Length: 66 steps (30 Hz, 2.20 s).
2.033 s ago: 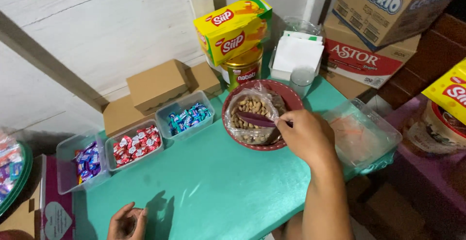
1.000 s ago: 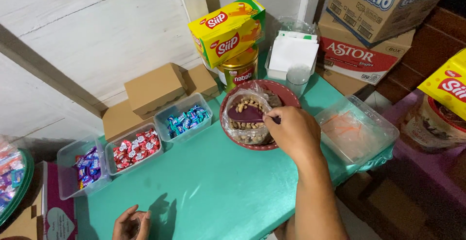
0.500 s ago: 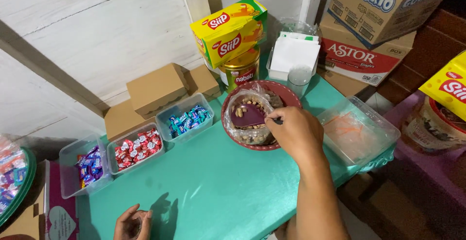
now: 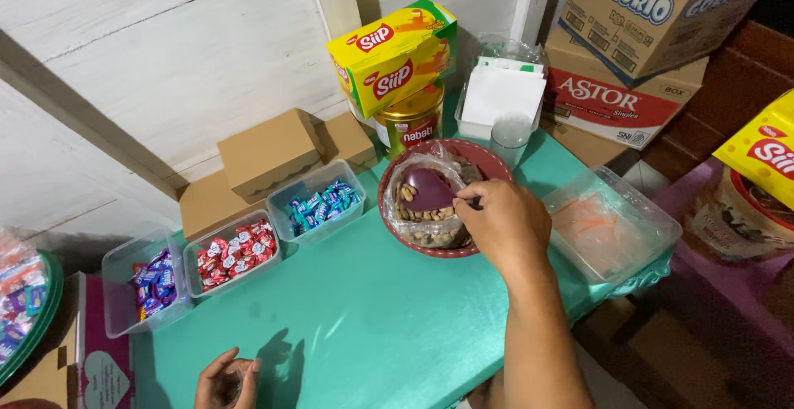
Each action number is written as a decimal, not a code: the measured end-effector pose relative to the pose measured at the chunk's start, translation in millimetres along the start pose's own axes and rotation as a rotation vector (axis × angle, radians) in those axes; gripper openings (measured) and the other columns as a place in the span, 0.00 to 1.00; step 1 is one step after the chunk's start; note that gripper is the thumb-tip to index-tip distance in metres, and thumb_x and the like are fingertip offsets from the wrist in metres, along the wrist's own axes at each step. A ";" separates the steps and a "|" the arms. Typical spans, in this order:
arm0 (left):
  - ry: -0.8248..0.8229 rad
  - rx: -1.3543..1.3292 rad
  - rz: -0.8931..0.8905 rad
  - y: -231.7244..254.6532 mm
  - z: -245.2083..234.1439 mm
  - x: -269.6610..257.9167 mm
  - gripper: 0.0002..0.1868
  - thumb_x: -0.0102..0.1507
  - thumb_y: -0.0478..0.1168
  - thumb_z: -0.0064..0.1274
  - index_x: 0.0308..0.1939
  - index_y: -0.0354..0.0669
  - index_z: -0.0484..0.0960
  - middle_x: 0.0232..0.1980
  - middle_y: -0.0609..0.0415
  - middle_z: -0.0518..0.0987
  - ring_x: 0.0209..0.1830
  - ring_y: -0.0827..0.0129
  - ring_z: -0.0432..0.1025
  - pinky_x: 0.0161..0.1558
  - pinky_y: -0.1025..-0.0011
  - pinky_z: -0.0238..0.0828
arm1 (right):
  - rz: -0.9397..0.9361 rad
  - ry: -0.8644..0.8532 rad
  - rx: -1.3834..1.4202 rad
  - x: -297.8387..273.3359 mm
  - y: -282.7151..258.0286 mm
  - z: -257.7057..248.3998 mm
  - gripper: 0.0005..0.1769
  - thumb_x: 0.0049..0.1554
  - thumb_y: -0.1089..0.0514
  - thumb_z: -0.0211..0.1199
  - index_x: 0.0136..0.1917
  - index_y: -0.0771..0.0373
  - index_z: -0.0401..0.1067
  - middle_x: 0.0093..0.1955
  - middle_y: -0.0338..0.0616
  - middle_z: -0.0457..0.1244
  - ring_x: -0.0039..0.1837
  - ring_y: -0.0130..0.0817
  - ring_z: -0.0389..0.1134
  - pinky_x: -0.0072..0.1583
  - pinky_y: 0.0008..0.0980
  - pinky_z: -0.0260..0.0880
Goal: Scooping snacks into small plastic bags and organizing candy packets on a table.
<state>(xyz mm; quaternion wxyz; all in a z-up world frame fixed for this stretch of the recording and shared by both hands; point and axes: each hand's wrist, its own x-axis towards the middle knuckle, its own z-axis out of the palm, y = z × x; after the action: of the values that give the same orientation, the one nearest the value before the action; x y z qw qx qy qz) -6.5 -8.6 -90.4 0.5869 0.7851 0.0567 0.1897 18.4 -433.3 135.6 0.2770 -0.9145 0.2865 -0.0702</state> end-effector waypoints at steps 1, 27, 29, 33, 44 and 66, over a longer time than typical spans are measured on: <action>-0.002 0.024 -0.029 6.9 -0.1 -1.1 0.21 0.63 0.26 0.60 0.61 0.29 0.77 0.38 0.42 0.81 0.38 0.64 0.76 0.41 0.74 0.71 | 0.025 -0.030 0.006 -1.3 -2.6 -2.5 0.13 0.57 0.44 0.61 0.50 0.43 0.84 0.54 0.34 0.73 0.54 0.48 0.72 0.49 0.52 0.68; -0.007 -0.101 0.143 -40.9 0.0 8.8 0.22 0.61 0.27 0.60 0.60 0.34 0.75 0.32 0.48 0.80 0.30 0.75 0.73 0.37 0.82 0.67 | 0.156 -0.169 0.040 -7.6 -17.0 -20.8 0.18 0.56 0.39 0.58 0.52 0.41 0.84 0.43 0.37 0.74 0.49 0.42 0.73 0.49 0.43 0.68; 0.018 -0.083 0.123 -28.4 1.8 5.5 0.21 0.61 0.27 0.60 0.59 0.35 0.76 0.32 0.48 0.80 0.30 0.74 0.73 0.36 0.82 0.67 | 0.162 -0.163 0.045 -8.9 -16.8 -22.0 0.18 0.55 0.39 0.58 0.52 0.41 0.84 0.47 0.36 0.74 0.52 0.43 0.73 0.51 0.43 0.69; 0.007 -0.085 0.099 -38.7 2.0 6.7 0.22 0.62 0.27 0.60 0.60 0.35 0.76 0.33 0.47 0.79 0.29 0.74 0.73 0.36 0.81 0.67 | 0.148 -0.135 0.043 -11.5 -19.7 -25.6 0.20 0.54 0.39 0.56 0.50 0.44 0.84 0.49 0.38 0.74 0.52 0.49 0.72 0.51 0.46 0.67; 0.001 -0.087 -0.114 -8.3 10.7 -2.5 0.26 0.55 0.31 0.68 0.58 0.42 0.82 0.39 0.51 0.85 0.36 0.75 0.76 0.41 0.80 0.72 | 0.056 -0.060 -0.035 -24.1 -30.7 -22.3 0.20 0.54 0.38 0.57 0.41 0.49 0.83 0.45 0.48 0.70 0.48 0.53 0.71 0.48 0.44 0.64; -0.225 -0.199 -0.160 65.8 -3.6 9.5 0.35 0.57 0.39 0.70 0.66 0.48 0.72 0.44 0.56 0.82 0.44 0.73 0.78 0.49 0.74 0.77 | -0.689 -0.099 0.023 -99.8 -86.3 113.0 0.05 0.56 0.53 0.68 0.44 0.51 0.83 0.33 0.35 0.65 0.37 0.31 0.65 0.45 0.35 0.61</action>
<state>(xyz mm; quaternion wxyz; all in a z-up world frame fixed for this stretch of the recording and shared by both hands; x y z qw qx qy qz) -7.8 -22.5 -25.3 0.6776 0.7323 0.0337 0.0580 10.3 -265.5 91.4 0.2609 -0.9566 -0.0534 -0.1186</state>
